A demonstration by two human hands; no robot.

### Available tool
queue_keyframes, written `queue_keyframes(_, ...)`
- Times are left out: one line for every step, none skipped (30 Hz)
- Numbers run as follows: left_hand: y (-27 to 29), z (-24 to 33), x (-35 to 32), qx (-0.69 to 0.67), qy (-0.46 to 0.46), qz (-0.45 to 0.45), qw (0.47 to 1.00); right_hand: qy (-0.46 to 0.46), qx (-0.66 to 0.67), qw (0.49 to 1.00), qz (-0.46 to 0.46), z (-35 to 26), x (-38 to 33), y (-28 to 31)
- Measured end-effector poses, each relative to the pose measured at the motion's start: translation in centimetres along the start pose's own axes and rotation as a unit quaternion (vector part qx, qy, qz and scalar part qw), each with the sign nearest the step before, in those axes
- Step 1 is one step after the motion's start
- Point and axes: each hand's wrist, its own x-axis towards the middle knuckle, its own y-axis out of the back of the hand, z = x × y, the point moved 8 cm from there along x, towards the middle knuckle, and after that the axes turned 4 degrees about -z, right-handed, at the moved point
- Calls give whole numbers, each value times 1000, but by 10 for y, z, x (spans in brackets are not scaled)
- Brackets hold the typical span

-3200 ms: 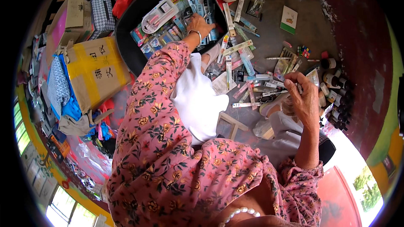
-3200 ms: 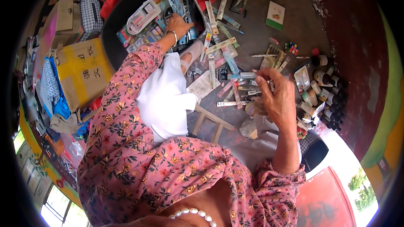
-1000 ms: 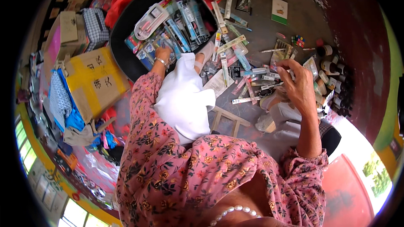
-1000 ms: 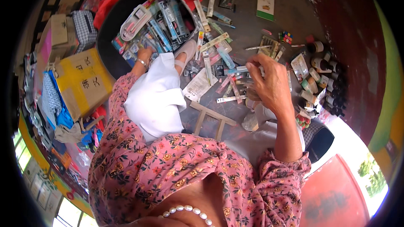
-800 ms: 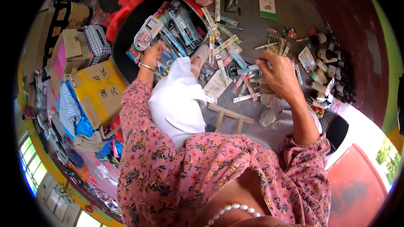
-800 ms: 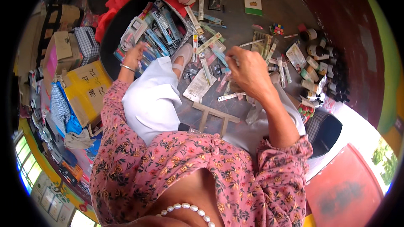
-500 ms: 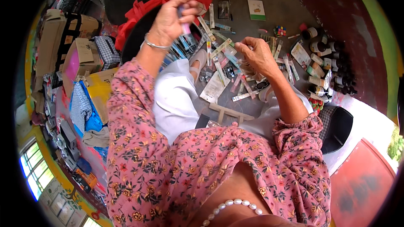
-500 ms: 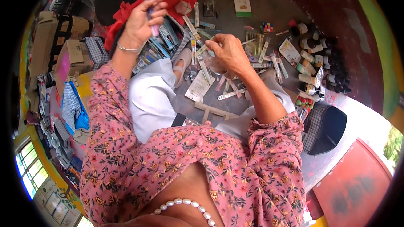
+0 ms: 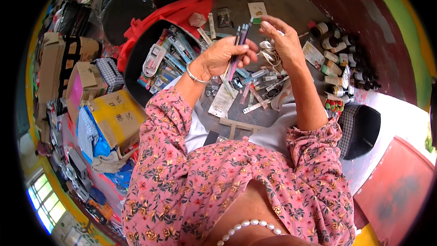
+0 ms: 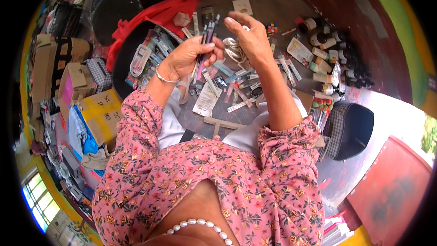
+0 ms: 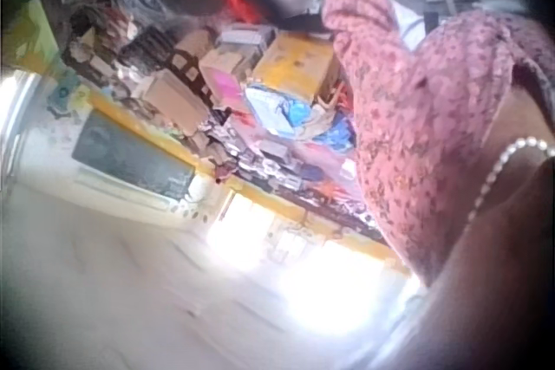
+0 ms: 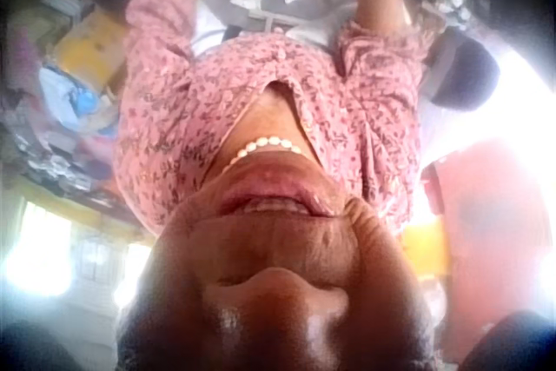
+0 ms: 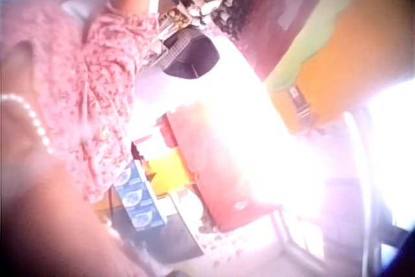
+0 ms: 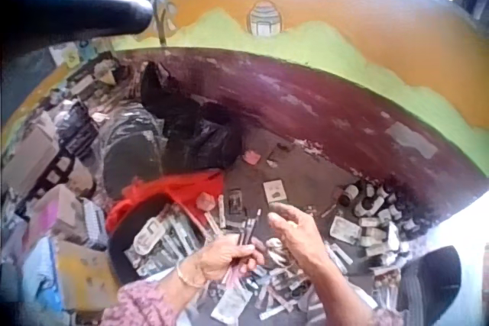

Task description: The person sits on the floor and sorts through a large pile of stationery items, including pens, markers, and small boxes. They pick up individual items, inspect them, and place them into a red plastic basket or a separate pile.

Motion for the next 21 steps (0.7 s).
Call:
queue_keyframes(-2,-14,1,-36,37,-10,999,20,-39,999,3,-9,-1,3)
queue_keyframes(-8,-27,1,-41,79,6,996,38,-78,996,1,-13,-2,4)
queue_keyframes(-18,-33,0,-31,95,-12,995,74,-148,986,-14,-14,-2,2)
queue_keyframes(-28,-38,-1,-22,110,-31,993,65,-209,974,-49,-14,-5,2)
queue_keyframes(-34,-41,1,-30,120,-56,991,7,-250,962,-110,-10,-9,-1)
queue_keyframes(-32,-45,2,-33,126,-48,990,-49,-290,940,-171,0,-15,-6)
queue_keyframes(-30,-49,2,-37,131,-39,990,-63,-280,938,-196,8,-21,-12)
queue_keyframes(-30,-52,3,-37,136,-32,989,-74,-280,936,-200,9,-25,-15)
queue_keyframes(-33,-54,4,-45,138,-33,989,-85,-280,934,-205,8,-28,-18)
queue_keyframes(-36,-60,5,-58,141,-37,988,-96,-279,932,-211,8,-29,-21)
queue_keyframes(-38,-65,8,-67,143,-45,986,-111,-299,920,-226,9,-30,-20)
queue_keyframes(-39,-69,8,-76,146,-53,985,-73,-282,935,-201,6,-28,-18)
queue_keyframes(-38,-71,7,-87,152,-57,983,-34,-264,948,-175,8,-28,-15)
queue_keyframes(-33,-69,8,-92,144,-20,985,2,-247,958,-146,4,-28,-12)
queue_keyframes(-29,-65,8,-96,136,16,986,5,-241,964,-108,1,-23,-6)
queue_keyframes(-24,-63,8,-101,128,52,985,-41,-223,969,-96,0,-24,3)
queue_keyframes(-8,-57,14,-77,84,97,989,-77,-203,972,-87,8,-23,8)
queue_keyframes(3,-43,15,-112,38,126,985,-110,-180,974,-77,15,-22,13)
queue_keyframes(19,-33,14,-154,-8,156,976,-168,-176,963,-115,24,-26,6)
queue_keyframes(30,-19,11,-179,-39,172,968,-231,-171,945,-153,27,-33,-9)
queue_keyframes(30,-11,11,-197,-66,155,966,-227,-181,941,-175,29,-39,-20)
